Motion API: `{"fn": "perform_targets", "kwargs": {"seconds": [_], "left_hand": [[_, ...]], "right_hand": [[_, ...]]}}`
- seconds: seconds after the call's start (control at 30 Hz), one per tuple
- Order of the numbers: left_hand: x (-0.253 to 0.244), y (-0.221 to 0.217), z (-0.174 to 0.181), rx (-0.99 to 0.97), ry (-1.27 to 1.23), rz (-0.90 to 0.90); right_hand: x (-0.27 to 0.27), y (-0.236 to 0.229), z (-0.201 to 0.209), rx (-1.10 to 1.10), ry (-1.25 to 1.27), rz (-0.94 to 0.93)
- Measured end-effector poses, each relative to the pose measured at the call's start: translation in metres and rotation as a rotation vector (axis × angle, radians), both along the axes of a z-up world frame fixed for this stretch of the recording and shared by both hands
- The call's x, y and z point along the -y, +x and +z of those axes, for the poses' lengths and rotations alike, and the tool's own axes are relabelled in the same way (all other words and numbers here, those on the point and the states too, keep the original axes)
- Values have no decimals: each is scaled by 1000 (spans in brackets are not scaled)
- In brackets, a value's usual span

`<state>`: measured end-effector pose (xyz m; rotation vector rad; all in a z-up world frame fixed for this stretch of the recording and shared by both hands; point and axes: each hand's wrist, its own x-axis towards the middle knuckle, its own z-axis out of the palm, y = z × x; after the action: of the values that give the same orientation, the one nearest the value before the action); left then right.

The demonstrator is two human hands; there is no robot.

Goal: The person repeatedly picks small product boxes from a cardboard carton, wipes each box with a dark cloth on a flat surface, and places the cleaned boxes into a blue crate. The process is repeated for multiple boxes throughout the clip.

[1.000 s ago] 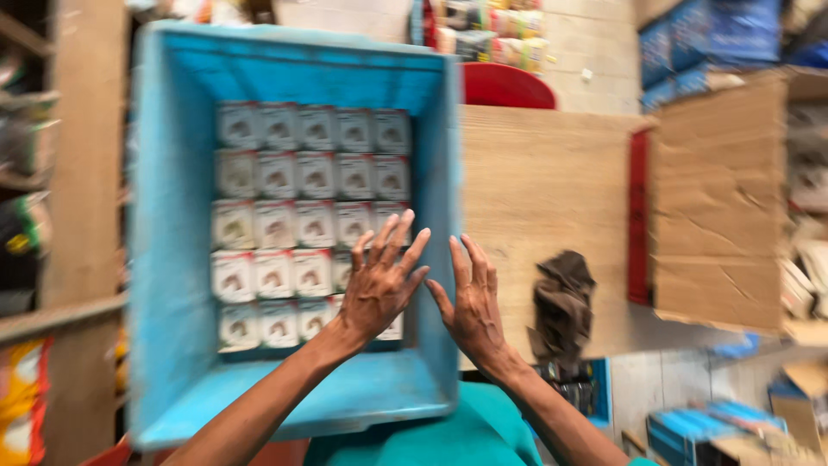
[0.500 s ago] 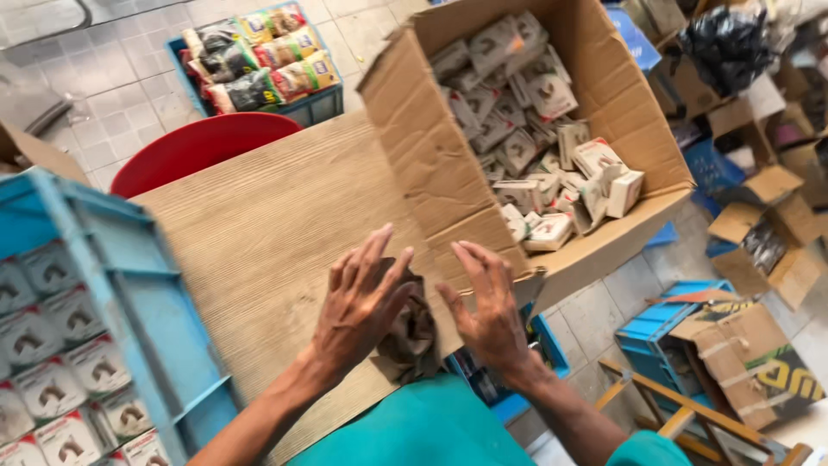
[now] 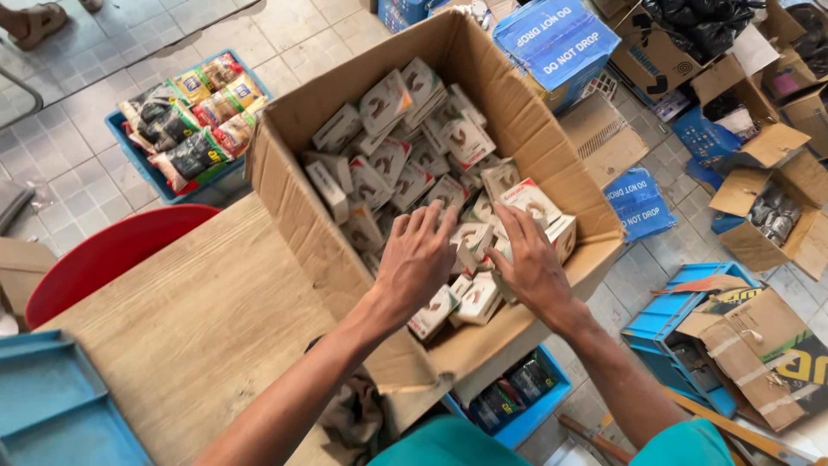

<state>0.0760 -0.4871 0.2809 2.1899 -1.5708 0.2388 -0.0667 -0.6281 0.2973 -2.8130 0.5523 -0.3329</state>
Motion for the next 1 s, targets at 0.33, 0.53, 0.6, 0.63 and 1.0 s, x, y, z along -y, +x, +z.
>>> {"fn": "perform_targets", "kwargs": {"seconds": [0.33, 0.53, 0.6, 0.63, 1.0], "left_hand": [[142, 78, -107, -396, 349, 168], [176, 80, -95, -599, 340, 238], [185, 79, -102, -553, 315, 277], [187, 83, -101, -555, 321, 273], [150, 110, -101, -577, 282, 11]], "right_hand": [[159, 96, -64, -329, -296, 193], [186, 144, -54, -417, -365, 352], [184, 155, -49, -521, -200, 416], [189, 159, -54, -524, -194, 413], [176, 148, -59, -453, -129, 373]]}}
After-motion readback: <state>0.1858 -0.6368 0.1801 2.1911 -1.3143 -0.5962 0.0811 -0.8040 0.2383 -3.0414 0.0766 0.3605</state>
